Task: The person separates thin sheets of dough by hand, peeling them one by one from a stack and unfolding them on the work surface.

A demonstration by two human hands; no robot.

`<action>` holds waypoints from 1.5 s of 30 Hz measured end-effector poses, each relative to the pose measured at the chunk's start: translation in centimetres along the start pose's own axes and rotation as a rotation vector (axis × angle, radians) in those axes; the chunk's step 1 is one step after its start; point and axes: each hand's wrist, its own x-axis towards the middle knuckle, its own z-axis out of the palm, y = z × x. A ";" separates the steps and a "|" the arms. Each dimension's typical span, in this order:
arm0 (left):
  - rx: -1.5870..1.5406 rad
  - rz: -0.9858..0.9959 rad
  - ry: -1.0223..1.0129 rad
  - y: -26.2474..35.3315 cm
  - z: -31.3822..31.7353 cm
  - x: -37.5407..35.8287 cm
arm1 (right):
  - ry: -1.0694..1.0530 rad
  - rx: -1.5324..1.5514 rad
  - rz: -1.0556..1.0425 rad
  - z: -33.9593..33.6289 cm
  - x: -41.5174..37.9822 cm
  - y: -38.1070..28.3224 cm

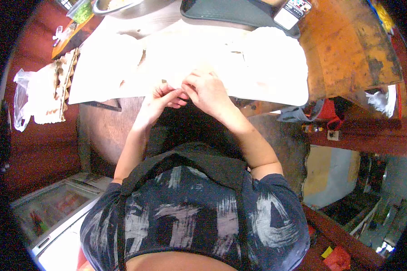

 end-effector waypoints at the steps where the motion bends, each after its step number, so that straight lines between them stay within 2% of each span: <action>1: 0.013 0.008 -0.004 0.2 0.1 0.0 | 0.000 0.002 -0.003 0.1 0.0 0.2; 4: 0.019 0.023 0.003 0.1 0.1 -0.2 | 0.050 -0.013 -0.022 0.4 0.1 0.4; 6: 0.011 0.032 0.010 0.0 0.0 -0.2 | 0.030 -0.059 0.051 0.3 0.2 0.0; 9: 0.023 0.020 0.007 -0.1 -0.1 -0.2 | 0.119 -0.150 0.001 0.6 0.2 0.2; 13: 0.024 -0.003 0.015 -0.4 -0.2 -0.3 | 0.129 -0.173 0.007 0.7 0.1 0.2; 16: -0.032 -0.045 0.060 1.3 0.7 -0.7 | 0.134 -0.096 -0.019 0.8 0.0 0.7; 18: -0.074 -0.085 0.106 1.6 1.1 -0.6 | 0.086 0.042 0.068 0.6 -0.1 0.7; 20: -0.053 0.014 0.141 0.8 0.9 0.2 | 0.085 0.083 0.055 0.6 0.0 0.5; 25: -0.001 0.083 0.124 -0.1 0.4 1.2 | 0.036 0.120 0.069 0.9 0.4 1.1; 28: 0.083 0.100 0.179 0.3 0.5 1.0 | 0.094 0.037 -0.022 1.0 0.8 1.3; 30: 0.123 0.101 0.205 0.6 0.5 0.9 | 0.126 0.020 0.083 1.2 1.1 1.0; 33: 0.130 0.124 0.225 0.9 0.6 1.0 | 0.161 -0.033 0.120 1.3 1.4 0.7; 42: 0.162 0.090 0.275 1.5 0.1 1.2 | 0.273 -0.244 0.102 1.7 2.2 0.6; 45: 0.150 0.075 0.277 1.7 -0.1 1.0 | 0.226 -0.237 0.087 1.2 2.3 0.8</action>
